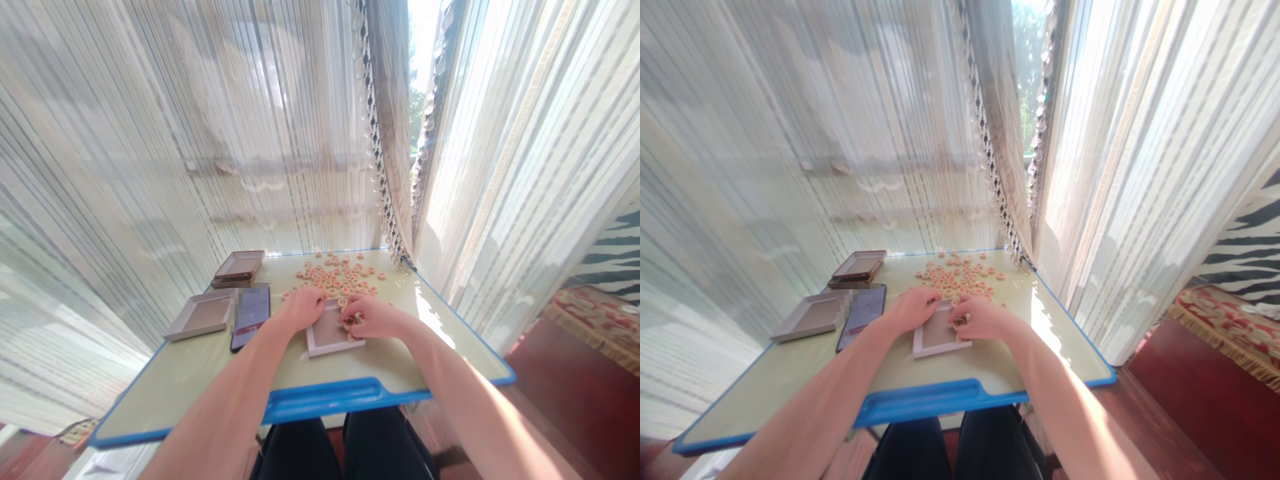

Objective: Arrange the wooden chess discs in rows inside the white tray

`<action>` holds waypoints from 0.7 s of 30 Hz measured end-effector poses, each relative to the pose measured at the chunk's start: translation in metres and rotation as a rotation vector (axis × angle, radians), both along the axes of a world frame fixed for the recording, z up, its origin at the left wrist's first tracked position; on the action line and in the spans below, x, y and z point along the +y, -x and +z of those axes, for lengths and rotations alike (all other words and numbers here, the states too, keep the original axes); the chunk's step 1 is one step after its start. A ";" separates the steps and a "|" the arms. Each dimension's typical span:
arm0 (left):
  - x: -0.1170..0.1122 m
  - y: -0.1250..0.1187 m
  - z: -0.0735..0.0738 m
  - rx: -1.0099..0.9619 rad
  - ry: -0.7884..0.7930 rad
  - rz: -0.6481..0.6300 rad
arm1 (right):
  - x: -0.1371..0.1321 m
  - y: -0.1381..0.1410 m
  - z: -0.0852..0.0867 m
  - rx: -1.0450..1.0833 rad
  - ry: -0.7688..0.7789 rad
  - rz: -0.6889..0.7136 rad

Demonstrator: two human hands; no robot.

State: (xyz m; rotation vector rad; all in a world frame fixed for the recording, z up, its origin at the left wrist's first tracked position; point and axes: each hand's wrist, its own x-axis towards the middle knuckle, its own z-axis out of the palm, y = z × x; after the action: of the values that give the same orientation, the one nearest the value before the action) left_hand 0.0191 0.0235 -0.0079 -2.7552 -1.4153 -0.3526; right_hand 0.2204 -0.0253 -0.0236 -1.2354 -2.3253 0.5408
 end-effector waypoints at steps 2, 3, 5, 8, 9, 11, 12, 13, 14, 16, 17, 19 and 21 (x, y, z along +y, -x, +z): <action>0.000 0.000 0.000 0.002 0.001 0.003 | -0.001 0.000 0.001 -0.002 -0.002 -0.005; 0.000 0.000 0.000 -0.001 -0.002 0.003 | -0.001 0.001 0.002 -0.001 -0.002 -0.009; 0.000 0.000 -0.001 -0.008 -0.011 0.000 | -0.001 0.001 0.003 -0.002 0.002 -0.010; 0.001 0.000 -0.003 -0.006 -0.020 -0.006 | -0.001 0.001 0.003 -0.003 -0.004 -0.010; 0.002 0.000 -0.003 -0.002 -0.021 -0.007 | 0.000 0.000 0.003 -0.001 -0.012 -0.009; 0.003 0.000 -0.003 0.001 -0.018 -0.010 | 0.001 0.000 0.003 0.004 -0.038 -0.009; 0.003 0.001 -0.003 0.000 -0.017 -0.013 | 0.001 0.000 0.003 0.006 -0.049 -0.010; 0.003 0.001 -0.002 -0.003 -0.014 -0.017 | 0.001 -0.001 0.003 0.007 -0.058 -0.009; 0.003 0.001 -0.002 -0.005 -0.011 -0.020 | 0.001 -0.001 0.003 0.010 -0.067 -0.009; 0.004 0.002 -0.003 -0.011 -0.011 -0.023 | 0.000 -0.001 0.004 0.017 -0.075 -0.010; 0.005 0.002 -0.003 -0.014 -0.012 -0.023 | 0.000 -0.001 0.004 0.018 -0.074 -0.008; 0.005 0.002 -0.004 -0.019 -0.014 -0.025 | 0.001 -0.001 0.004 0.017 -0.070 -0.004; 0.006 0.002 -0.004 -0.021 -0.014 -0.026 | 0.001 -0.001 0.003 0.014 -0.068 -0.002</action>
State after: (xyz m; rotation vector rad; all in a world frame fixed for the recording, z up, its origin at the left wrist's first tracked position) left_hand 0.0171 0.0291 -0.0117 -2.7698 -1.3775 -0.3922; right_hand 0.2214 -0.0241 -0.0204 -1.1982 -2.3112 0.4638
